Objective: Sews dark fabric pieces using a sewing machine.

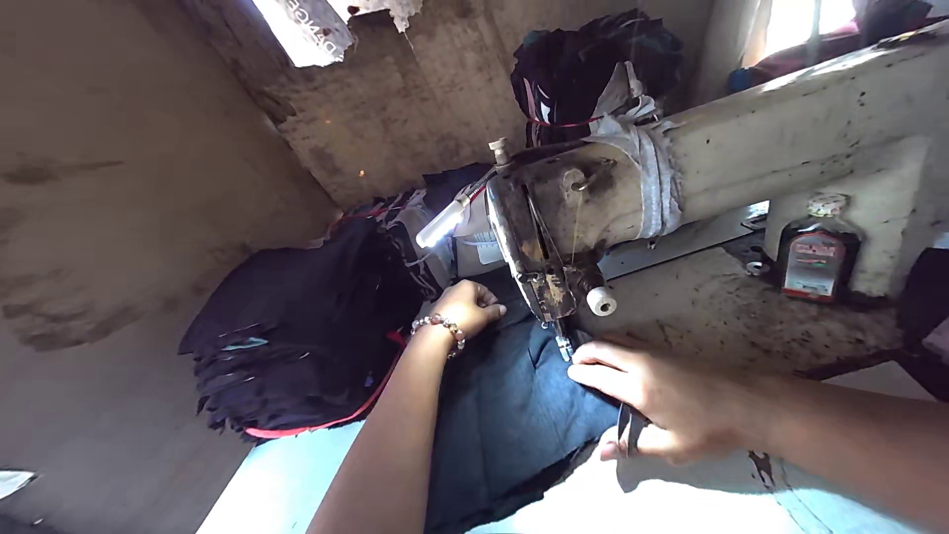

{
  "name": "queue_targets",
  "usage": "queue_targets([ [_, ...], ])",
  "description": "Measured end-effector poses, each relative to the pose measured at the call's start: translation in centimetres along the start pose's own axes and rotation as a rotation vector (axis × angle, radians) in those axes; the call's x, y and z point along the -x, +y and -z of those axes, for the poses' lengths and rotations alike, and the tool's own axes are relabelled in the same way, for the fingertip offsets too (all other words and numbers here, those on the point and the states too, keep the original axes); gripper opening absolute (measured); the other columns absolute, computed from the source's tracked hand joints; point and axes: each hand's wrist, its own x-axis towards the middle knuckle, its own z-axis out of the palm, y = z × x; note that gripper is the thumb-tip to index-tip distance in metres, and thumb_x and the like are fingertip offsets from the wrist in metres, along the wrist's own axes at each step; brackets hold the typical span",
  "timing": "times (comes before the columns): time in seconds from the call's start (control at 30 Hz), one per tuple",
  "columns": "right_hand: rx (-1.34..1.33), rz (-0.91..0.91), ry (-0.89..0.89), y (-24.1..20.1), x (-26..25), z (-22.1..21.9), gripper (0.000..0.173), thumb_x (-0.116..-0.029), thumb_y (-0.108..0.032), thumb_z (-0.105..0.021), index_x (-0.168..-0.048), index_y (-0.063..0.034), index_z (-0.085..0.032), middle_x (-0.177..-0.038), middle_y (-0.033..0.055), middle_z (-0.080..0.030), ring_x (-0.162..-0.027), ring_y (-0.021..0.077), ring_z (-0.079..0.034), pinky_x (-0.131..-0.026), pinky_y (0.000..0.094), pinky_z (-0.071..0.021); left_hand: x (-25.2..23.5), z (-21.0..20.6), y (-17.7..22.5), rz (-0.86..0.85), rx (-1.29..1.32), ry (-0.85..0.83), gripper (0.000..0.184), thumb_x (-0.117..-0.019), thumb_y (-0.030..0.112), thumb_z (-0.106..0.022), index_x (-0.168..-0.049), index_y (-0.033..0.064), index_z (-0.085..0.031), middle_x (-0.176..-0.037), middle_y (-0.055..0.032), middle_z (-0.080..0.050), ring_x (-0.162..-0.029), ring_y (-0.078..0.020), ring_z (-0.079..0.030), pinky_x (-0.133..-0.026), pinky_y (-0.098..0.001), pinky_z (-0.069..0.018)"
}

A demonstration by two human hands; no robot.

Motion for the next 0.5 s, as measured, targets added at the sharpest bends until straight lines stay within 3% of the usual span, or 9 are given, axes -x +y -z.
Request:
queue_targets([
  [0.17, 0.118, 0.198, 0.268, -0.5, 0.2, -0.5, 0.052, -0.1038, -0.054, -0.047, -0.111, -0.0078, -0.07, -0.115, 0.0141, -0.07, -0.113, 0.0277, -0.066, -0.098, 0.0376, -0.0531, 2.3, 0.8, -1.4, 0.02, 0.129, 0.281, 0.029, -0.1054, 0.023, -0.058, -0.119, 0.0001, -0.067, -0.106, -0.0212, -0.069, -0.097, -0.0355, -0.067, -0.089, -0.0563, -0.051],
  [0.2, 0.138, 0.217, 0.28, -0.8, 0.1, -0.3, 0.052, -0.1043, -0.055, -0.045, -0.104, -0.0099, -0.071, -0.102, 0.0108, -0.071, -0.103, 0.0256, -0.068, -0.092, 0.0373, -0.0544, 2.9, 0.9, -2.0, 0.033, 0.182, 0.341, 0.03, -0.1061, 0.024, -0.057, -0.122, -0.0003, -0.065, -0.108, -0.0221, -0.068, -0.099, -0.0362, -0.066, -0.09, -0.057, -0.0504],
  [0.23, 0.164, 0.228, 0.306, -1.2, -0.2, -0.3, 0.054, -0.1036, -0.058, -0.044, -0.091, -0.0118, -0.069, -0.08, 0.0058, -0.066, -0.081, 0.0225, -0.066, -0.078, 0.0371, -0.0529, 3.4, 0.9, -2.6, 0.041, 0.25, 0.396, 0.031, -0.1064, 0.023, -0.057, -0.124, -0.0009, -0.064, -0.11, -0.0227, -0.068, -0.099, -0.0359, -0.065, -0.09, -0.0567, -0.0499],
  [0.27, 0.188, 0.214, 0.327, -1.7, -0.6, -0.4, 0.057, -0.102, -0.06, -0.043, -0.077, -0.0132, -0.063, -0.06, 0.0012, -0.054, -0.058, 0.0193, -0.057, -0.062, 0.036, -0.0463, 3.8, 0.8, -3.3, 0.046, 0.323, 0.448, 0.03, -0.1064, 0.023, -0.057, -0.124, -0.0008, -0.063, -0.111, -0.0218, -0.067, -0.099, -0.0338, -0.065, -0.09, -0.0549, -0.0498],
  [0.3, 0.191, 0.152, 0.313, -2.5, -1.2, -0.4, 0.059, -0.0997, -0.063, -0.043, -0.072, -0.0134, -0.059, -0.051, -0.0004, -0.046, -0.048, 0.0179, -0.051, -0.053, 0.0351, -0.042, 4.2, 0.7, -4.0, 0.043, 0.408, 0.494, 0.029, -0.1063, 0.022, -0.057, -0.124, -0.001, -0.061, -0.109, -0.0206, -0.066, -0.098, -0.0311, -0.063, -0.088, -0.0524, -0.049],
  [0.33, 0.171, 0.047, 0.259, -3.7, -1.9, -0.2, 0.061, -0.0965, -0.066, -0.046, -0.073, -0.0111, -0.059, -0.048, 0.0008, -0.045, -0.044, 0.0191, -0.051, -0.047, 0.0358, -0.0412, 4.6, 0.4, -4.5, 0.043, 0.492, 0.537, 0.028, -0.1061, 0.022, -0.057, -0.123, -0.0006, -0.061, -0.107, -0.019, -0.065, -0.095, -0.0282, -0.062, -0.086, -0.0497, -0.0492],
  [0.37, 0.112, -0.089, 0.132, -5.1, -2.9, 0.5, 0.063, -0.0951, -0.066, -0.049, -0.083, -0.0056, -0.063, -0.053, 0.0054, -0.051, -0.048, 0.0239, -0.057, -0.047, 0.04, -0.045, 4.9, 0.2, -4.9, 0.044, 0.573, 0.571, 0.027, -0.1061, 0.021, -0.057, -0.122, -0.0002, -0.06, -0.106, -0.0174, -0.064, -0.093, -0.0254, -0.061, -0.084, -0.0469, -0.0494],
  [0.43, -0.155, -0.421, -0.27, -7.5, -6.0, 3.0, 0.063, -0.1025, -0.056, -0.05, -0.125, 0.0028, -0.055, -0.091, 0.0197, -0.065, -0.087, 0.0374, -0.067, -0.076, 0.0536, -0.0533, 5.3, -0.3, -5.5, 0.034, 0.696, 0.629, 0.024, -0.1055, 0.021, -0.057, -0.119, 0.0007, -0.059, -0.102, -0.0142, -0.063, -0.089, -0.0205, -0.06, -0.082, -0.0421, -0.0493],
  [0.5, -0.302, -0.61, -0.447, -8.3, -9.4, 3.5, 0.052, -0.1099, -0.041, -0.04, -0.142, -0.0006, -0.042, -0.115, 0.0211, -0.061, -0.107, 0.0361, -0.064, -0.092, 0.0523, -0.051, 5.2, -0.7, -6.1, 0.01, 0.77, 0.666, 0.022, -0.1045, 0.02, -0.059, -0.117, 0.0019, -0.059, -0.095, -0.0107, -0.061, -0.082, -0.0167, -0.058, -0.076, -0.0381, -0.0487],
])
